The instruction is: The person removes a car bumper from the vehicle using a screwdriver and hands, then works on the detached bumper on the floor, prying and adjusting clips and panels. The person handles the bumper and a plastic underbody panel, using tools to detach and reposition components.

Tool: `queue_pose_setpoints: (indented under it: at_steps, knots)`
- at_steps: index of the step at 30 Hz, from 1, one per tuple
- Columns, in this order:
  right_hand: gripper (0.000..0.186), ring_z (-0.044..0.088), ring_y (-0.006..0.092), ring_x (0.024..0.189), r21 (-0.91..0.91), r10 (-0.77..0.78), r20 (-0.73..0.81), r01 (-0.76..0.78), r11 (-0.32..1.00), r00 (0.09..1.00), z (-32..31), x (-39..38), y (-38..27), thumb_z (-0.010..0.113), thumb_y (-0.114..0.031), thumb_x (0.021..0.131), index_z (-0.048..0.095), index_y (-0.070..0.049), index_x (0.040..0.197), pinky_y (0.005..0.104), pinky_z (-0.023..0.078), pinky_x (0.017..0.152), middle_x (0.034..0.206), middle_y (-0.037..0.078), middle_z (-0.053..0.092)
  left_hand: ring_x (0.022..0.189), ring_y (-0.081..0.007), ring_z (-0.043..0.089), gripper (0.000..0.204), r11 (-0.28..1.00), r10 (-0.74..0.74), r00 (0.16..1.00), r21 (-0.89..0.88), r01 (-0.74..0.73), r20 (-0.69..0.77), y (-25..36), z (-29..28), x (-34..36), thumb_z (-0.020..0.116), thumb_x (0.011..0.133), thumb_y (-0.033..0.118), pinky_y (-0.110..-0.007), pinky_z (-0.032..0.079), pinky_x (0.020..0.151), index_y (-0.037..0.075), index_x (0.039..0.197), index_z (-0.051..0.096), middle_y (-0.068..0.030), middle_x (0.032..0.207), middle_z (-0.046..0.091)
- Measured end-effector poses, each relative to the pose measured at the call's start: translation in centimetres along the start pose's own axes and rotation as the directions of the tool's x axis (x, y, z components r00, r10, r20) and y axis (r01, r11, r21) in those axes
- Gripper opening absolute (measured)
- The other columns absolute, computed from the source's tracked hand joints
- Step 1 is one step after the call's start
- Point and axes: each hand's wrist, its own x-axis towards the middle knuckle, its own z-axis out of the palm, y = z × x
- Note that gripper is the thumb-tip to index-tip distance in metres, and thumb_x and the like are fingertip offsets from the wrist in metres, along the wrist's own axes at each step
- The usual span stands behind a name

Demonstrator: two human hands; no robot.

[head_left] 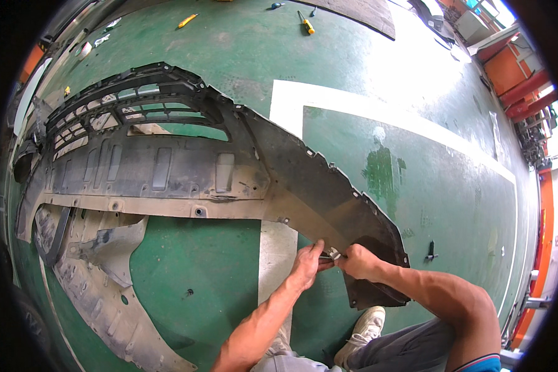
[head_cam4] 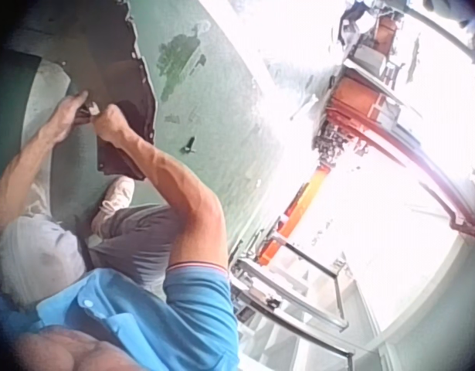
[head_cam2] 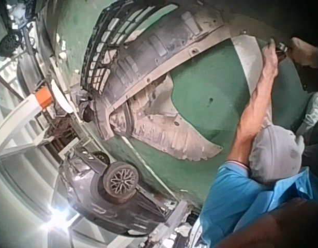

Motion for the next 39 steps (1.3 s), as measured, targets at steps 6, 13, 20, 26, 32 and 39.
queue_pose_setpoints:
  at_steps: [6, 13, 20, 26, 32, 39]
  knots:
    - [0.026, 0.049, 0.0134, 0.054, 0.324, 0.156, 0.214, -0.221, 0.92, 0.964, -1.0, -0.1, -0.6, 0.066, -0.023, 0.095, 0.066, 0.001, 0.084, 0.0315, 0.04, 0.048, 0.063, 0.003, 0.052, 0.087, -0.0213, 0.071, 0.039, 1.0, 0.024, 0.999, -0.016, -0.025, -0.036, -0.3, 0.2, 0.1, 0.053, 0.105, 0.038, -0.037, 0.059, 0.079, 0.001, 0.114, 0.062, -0.0107, 0.102, 0.07]
    - [0.024, 0.047, 0.0142, 0.051, 0.535, 0.258, 0.319, -0.398, 0.745, 0.912, -1.1, -0.5, -1.7, 0.064, -0.019, 0.098, 0.063, -0.001, 0.082, 0.0319, 0.037, 0.046, 0.066, 0.004, 0.055, 0.089, -0.0209, 0.069, 0.038, 0.998, 0.063, 0.998, 0.023, -0.062, -0.026, -0.5, 0.1, 0.0, 0.053, 0.105, 0.038, -0.038, 0.059, 0.08, 0.001, 0.112, 0.062, -0.0101, 0.101, 0.069]
    - [0.022, 0.048, 0.0152, 0.051, 0.574, 0.262, 0.353, -0.429, 0.697, 0.898, -0.9, -0.2, -1.3, 0.063, -0.017, 0.099, 0.065, 0.0, 0.085, 0.0322, 0.038, 0.046, 0.067, 0.005, 0.056, 0.089, -0.0235, 0.071, 0.038, 0.996, 0.078, 0.996, 0.049, -0.076, -0.041, -0.4, 0.3, 0.1, 0.052, 0.106, 0.037, -0.038, 0.059, 0.08, 0.001, 0.114, 0.061, -0.0119, 0.103, 0.07]
    - [0.037, 0.067, 0.0233, 0.056, 0.021, 0.151, 0.185, -0.158, 0.987, 0.971, -1.3, 0.5, -1.7, 0.063, -0.025, 0.093, 0.068, 0.006, 0.073, 0.039, 0.052, 0.054, 0.064, 0.014, 0.067, 0.09, -0.026, 0.072, 0.045, 0.987, 0.084, 0.995, 0.139, -0.077, -0.047, -0.3, 0.2, 0.2, 0.05, 0.106, 0.039, -0.04, 0.06, 0.081, -0.002, 0.118, 0.061, -0.015, 0.108, 0.071]
    - [0.039, 0.068, 0.023, 0.058, -0.065, 0.182, 0.197, -0.172, 0.983, 0.963, -2.6, 0.0, -2.8, 0.066, -0.03, 0.092, 0.068, 0.004, 0.073, 0.0391, 0.055, 0.056, 0.066, 0.011, 0.068, 0.091, -0.0261, 0.072, 0.047, 0.985, 0.098, 0.995, 0.144, -0.097, -0.001, -0.2, 0.0, 0.2, 0.048, 0.106, 0.04, -0.039, 0.06, 0.082, -0.003, 0.12, 0.061, -0.0161, 0.11, 0.07]
    - [0.039, 0.072, 0.0291, 0.061, -0.346, -0.003, 0.018, 0.009, 0.938, 1.0, -1.8, -0.7, -2.2, 0.062, -0.032, 0.094, 0.073, 0.004, 0.086, 0.0446, 0.058, 0.061, 0.074, 0.02, 0.071, 0.093, -0.0248, 0.071, 0.05, 0.988, 0.066, 0.997, 0.139, -0.07, 0.033, 0.2, -0.1, -0.1, 0.049, 0.106, 0.043, -0.038, 0.059, 0.085, -0.003, 0.122, 0.059, -0.0149, 0.11, 0.07]
